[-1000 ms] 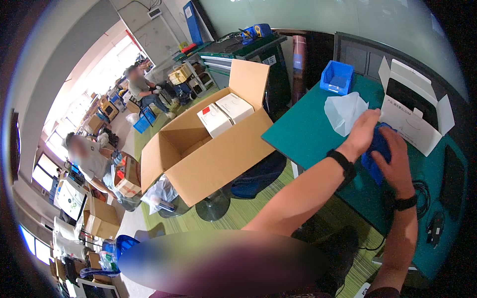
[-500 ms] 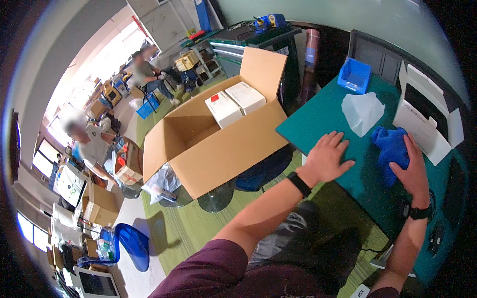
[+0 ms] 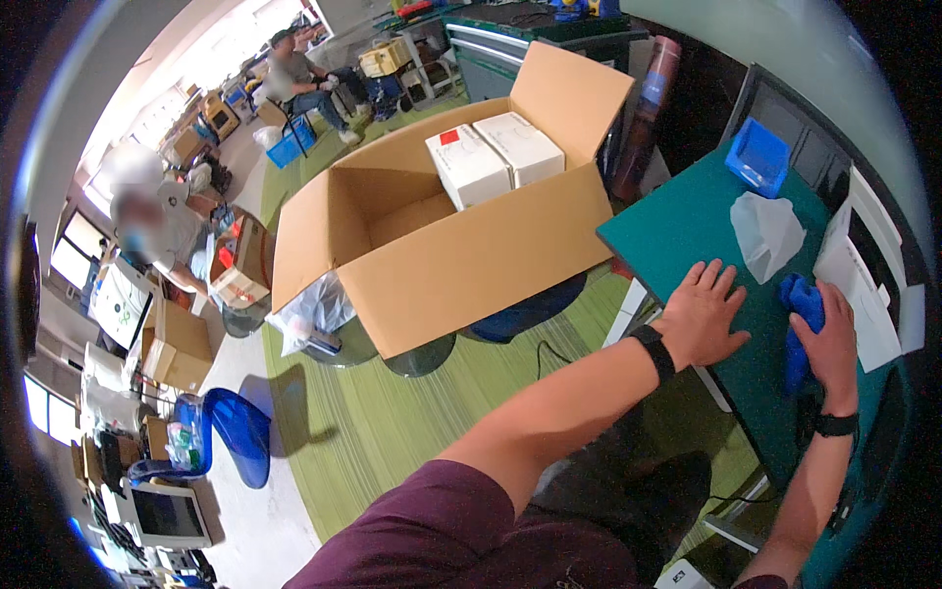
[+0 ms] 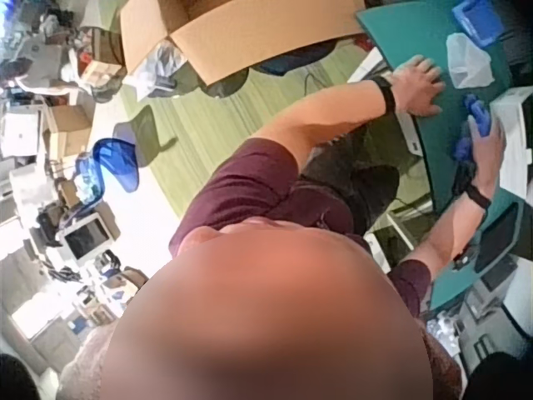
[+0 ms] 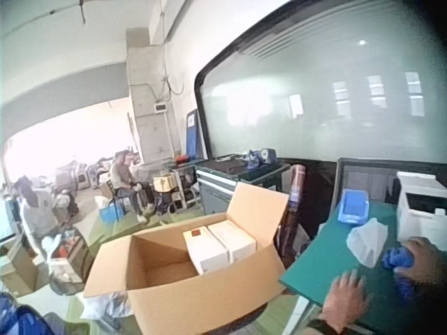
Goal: Wiping a circular electro-mechanical component using a blue cloth.
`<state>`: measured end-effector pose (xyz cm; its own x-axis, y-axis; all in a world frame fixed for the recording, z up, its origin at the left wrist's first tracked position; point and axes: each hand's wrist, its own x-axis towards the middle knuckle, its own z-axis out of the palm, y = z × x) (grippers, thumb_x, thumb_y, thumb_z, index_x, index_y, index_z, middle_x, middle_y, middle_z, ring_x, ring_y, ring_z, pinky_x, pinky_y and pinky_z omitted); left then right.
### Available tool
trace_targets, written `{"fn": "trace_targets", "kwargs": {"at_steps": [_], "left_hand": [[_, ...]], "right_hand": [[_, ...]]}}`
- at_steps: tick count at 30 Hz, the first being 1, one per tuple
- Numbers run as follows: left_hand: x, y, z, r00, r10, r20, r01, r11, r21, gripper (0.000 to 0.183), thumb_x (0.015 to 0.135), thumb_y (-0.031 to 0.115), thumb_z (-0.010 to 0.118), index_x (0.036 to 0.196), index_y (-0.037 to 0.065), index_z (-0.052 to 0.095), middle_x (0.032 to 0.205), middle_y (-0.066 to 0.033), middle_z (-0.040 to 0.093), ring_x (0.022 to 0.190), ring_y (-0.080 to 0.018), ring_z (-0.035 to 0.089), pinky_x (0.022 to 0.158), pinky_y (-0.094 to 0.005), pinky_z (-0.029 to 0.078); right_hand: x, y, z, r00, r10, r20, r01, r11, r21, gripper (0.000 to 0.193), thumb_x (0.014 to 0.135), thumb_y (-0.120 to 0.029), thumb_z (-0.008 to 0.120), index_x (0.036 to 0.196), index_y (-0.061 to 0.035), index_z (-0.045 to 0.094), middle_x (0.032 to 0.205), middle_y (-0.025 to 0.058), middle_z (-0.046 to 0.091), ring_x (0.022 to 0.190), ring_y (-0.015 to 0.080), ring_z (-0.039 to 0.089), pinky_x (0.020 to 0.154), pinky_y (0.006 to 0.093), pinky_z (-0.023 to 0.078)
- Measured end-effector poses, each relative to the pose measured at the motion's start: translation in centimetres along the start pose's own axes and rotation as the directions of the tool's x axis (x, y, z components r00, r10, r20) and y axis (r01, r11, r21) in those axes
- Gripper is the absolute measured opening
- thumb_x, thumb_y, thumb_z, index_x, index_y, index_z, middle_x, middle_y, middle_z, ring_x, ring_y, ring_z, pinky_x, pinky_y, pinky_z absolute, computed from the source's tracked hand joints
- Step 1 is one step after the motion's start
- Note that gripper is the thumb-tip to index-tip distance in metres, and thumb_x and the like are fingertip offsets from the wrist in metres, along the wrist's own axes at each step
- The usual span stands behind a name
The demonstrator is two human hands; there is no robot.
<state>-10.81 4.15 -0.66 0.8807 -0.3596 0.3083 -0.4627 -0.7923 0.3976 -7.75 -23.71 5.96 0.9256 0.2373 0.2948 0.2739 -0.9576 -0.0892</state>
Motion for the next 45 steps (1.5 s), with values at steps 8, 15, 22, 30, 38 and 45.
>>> {"fn": "trace_targets", "kwargs": {"at_steps": [8,15,22,30,38,45], "left_hand": [[0.4,-0.5,1.0,1.000,0.005,0.029,-0.004,0.999,-0.034,0.086,0.091,0.065,0.059,0.150,0.003,0.052,0.161,-0.0252,0.039,0.154,-0.0430,0.027,0.128,-0.0532,0.015],[0.6,-0.4,0.6,0.999,0.005,0.034,-0.002,0.995,-0.096,0.089,0.092,0.068,0.057,0.151,0.002,0.051,0.162,-0.0259,0.038,0.154,-0.0430,0.027,0.128,-0.0532,0.015],[0.1,-0.4,0.1,0.999,0.011,0.046,-0.008,0.999,-0.054,0.091,0.093,0.070,0.053,0.152,0.001,0.050,0.162,-0.0262,0.037,0.154,-0.0425,0.026,0.128,-0.0525,0.014],[-0.2,-0.1,-0.1,0.999,0.038,0.038,-0.038,0.999,-0.012,0.091,0.093,0.070,0.053,0.152,0.001,0.049,0.162,-0.0263,0.037,0.154,-0.0427,0.027,0.128,-0.0528,0.015],[-0.4,0.4,-1.4,0.995,0.031,0.100,-0.035,0.998,0.044,0.089,0.096,0.069,0.050,0.154,0.003,0.046,0.163,-0.0253,0.035,0.154,-0.0429,0.025,0.128,-0.0528,0.016],[-0.3,1.3,-2.1,0.987,0.029,0.156,-0.049,0.991,0.125,0.089,0.099,0.071,0.044,0.157,0.004,0.042,0.166,-0.0241,0.031,0.156,-0.0425,0.024,0.129,-0.0525,0.016]], "right_hand": [[-0.3,3.8,-0.9,0.986,-0.084,0.141,0.020,0.915,0.402,0.087,0.083,-0.032,0.080,0.157,-0.0076,0.042,0.155,0.0149,0.047,0.144,0.0311,0.044,0.121,0.0413,0.034],[-1.1,3.9,-0.1,0.995,-0.073,0.075,0.046,0.948,0.314,0.087,0.084,-0.021,0.080,0.159,-0.0070,0.038,0.155,0.0147,0.046,0.145,0.0314,0.043,0.121,0.0397,0.034],[-1.6,1.7,-0.5,0.991,0.102,0.082,-0.121,0.952,0.281,0.086,0.083,-0.007,0.076,0.159,-0.0072,0.038,0.155,0.0158,0.046,0.143,0.0334,0.045,0.121,0.0414,0.035],[-3.3,3.5,0.6,0.997,0.038,-0.074,-0.012,0.944,0.329,0.093,0.076,-0.008,0.082,0.159,-0.0096,0.040,0.151,0.0172,0.049,0.139,0.0342,0.049,0.118,0.0418,0.038],[-5.0,2.5,1.2,0.982,0.138,-0.130,-0.124,0.986,0.111,0.107,0.072,-0.015,0.089,0.161,-0.0116,0.031,0.149,0.0226,0.046,0.136,0.0438,0.050,0.113,0.0481,0.044],[-4.4,1.1,-1.5,0.979,0.205,0.000,-0.202,0.968,-0.150,0.107,0.068,-0.024,0.092,0.158,-0.0125,0.036,0.149,0.0234,0.047,0.133,0.0440,0.051,0.112,0.0514,0.044]]}}
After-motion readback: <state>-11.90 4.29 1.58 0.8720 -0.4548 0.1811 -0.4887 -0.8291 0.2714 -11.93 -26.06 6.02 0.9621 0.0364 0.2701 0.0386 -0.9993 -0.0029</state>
